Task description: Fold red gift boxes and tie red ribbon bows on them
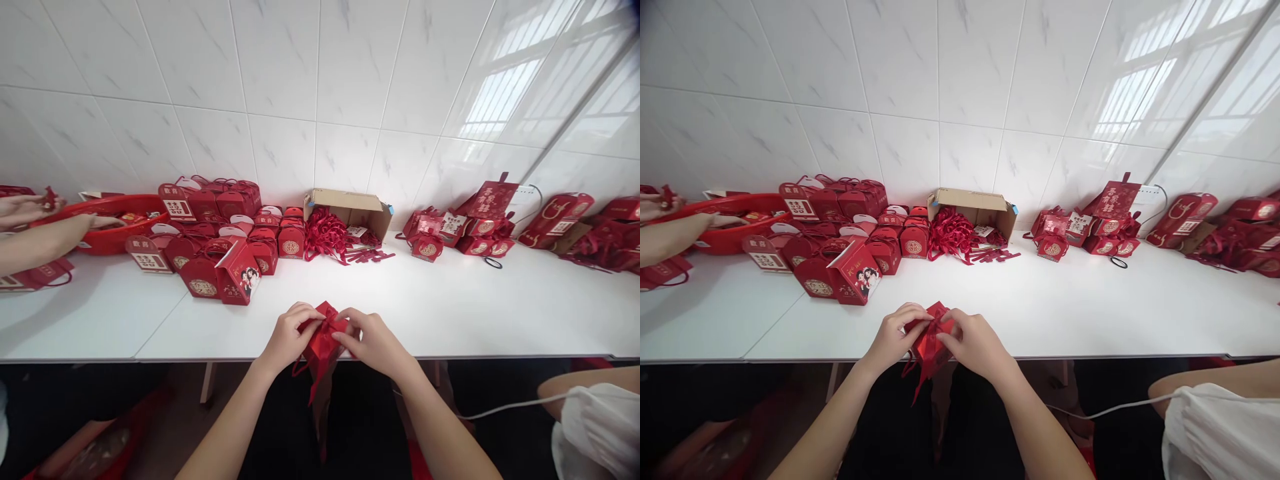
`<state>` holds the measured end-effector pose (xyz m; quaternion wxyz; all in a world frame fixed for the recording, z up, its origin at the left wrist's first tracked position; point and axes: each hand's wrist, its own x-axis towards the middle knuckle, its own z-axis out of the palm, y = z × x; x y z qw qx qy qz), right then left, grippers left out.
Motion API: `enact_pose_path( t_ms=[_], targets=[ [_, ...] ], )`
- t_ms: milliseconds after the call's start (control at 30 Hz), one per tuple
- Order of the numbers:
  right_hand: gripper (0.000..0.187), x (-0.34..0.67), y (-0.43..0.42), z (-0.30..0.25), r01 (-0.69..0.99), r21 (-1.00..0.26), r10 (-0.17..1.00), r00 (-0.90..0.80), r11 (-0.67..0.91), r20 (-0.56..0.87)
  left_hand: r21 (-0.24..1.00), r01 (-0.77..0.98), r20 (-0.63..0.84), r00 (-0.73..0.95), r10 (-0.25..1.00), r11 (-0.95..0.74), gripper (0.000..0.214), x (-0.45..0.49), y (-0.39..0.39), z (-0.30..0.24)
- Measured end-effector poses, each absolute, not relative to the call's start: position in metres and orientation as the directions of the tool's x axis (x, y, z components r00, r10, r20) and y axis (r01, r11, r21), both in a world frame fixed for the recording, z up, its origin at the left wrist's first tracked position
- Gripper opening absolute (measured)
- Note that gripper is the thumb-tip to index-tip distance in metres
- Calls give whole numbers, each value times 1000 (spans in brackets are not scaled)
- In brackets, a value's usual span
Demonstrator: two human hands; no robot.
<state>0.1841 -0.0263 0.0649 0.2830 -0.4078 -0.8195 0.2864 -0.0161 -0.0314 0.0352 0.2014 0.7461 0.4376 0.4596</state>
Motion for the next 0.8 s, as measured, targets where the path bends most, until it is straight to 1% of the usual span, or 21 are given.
enact_pose_path(
  t_ms=[33, 67, 133, 200, 267, 367, 467, 633, 733, 800],
  targets=[
    [15, 185, -23, 68, 491, -728, 834, -514, 479, 202, 699, 472, 508, 200, 838, -537, 16, -16, -32, 36],
    [17, 185, -18, 70, 482, -735, 836, -507, 476, 210, 697, 474, 507, 205, 837, -538, 16, -16, -32, 37],
    [23, 184, -6, 70, 444, -721, 812, -508, 532, 286, 694, 475, 503, 217, 837, -541, 16, -17, -31, 37],
    [32, 181, 7, 66, 357, -719, 745, -580, 597, 331, 695, 475, 494, 231, 839, -540, 16, -18, -31, 38],
    [28, 178, 15, 62, 277, -735, 683, -652, 619, 330, 695, 481, 482, 241, 843, -535, 16, -20, -29, 39],
    [20, 176, 18, 57, 233, -728, 656, -658, 645, 370, 675, 501, 477, 264, 838, -542, 16, -25, -25, 39],
    [23, 178, 16, 55, 227, -680, 620, -667, 697, 413, 631, 523, 497, 293, 816, -572, 14, -31, -20, 41],
    [37, 182, 14, 48, 245, -584, 542, -734, 774, 410, 588, 554, 476, 353, 806, -589, 12, -38, -13, 47],
    [39, 179, 14, 43, 273, -534, 533, -733, 800, 423, 571, 565, 442, 401, 803, -596, 14, -40, -9, 51],
    [37, 178, 13, 42, 287, -526, 543, -719, 801, 433, 558, 569, 428, 426, 797, -603, 17, -42, -6, 53]
  ],
)
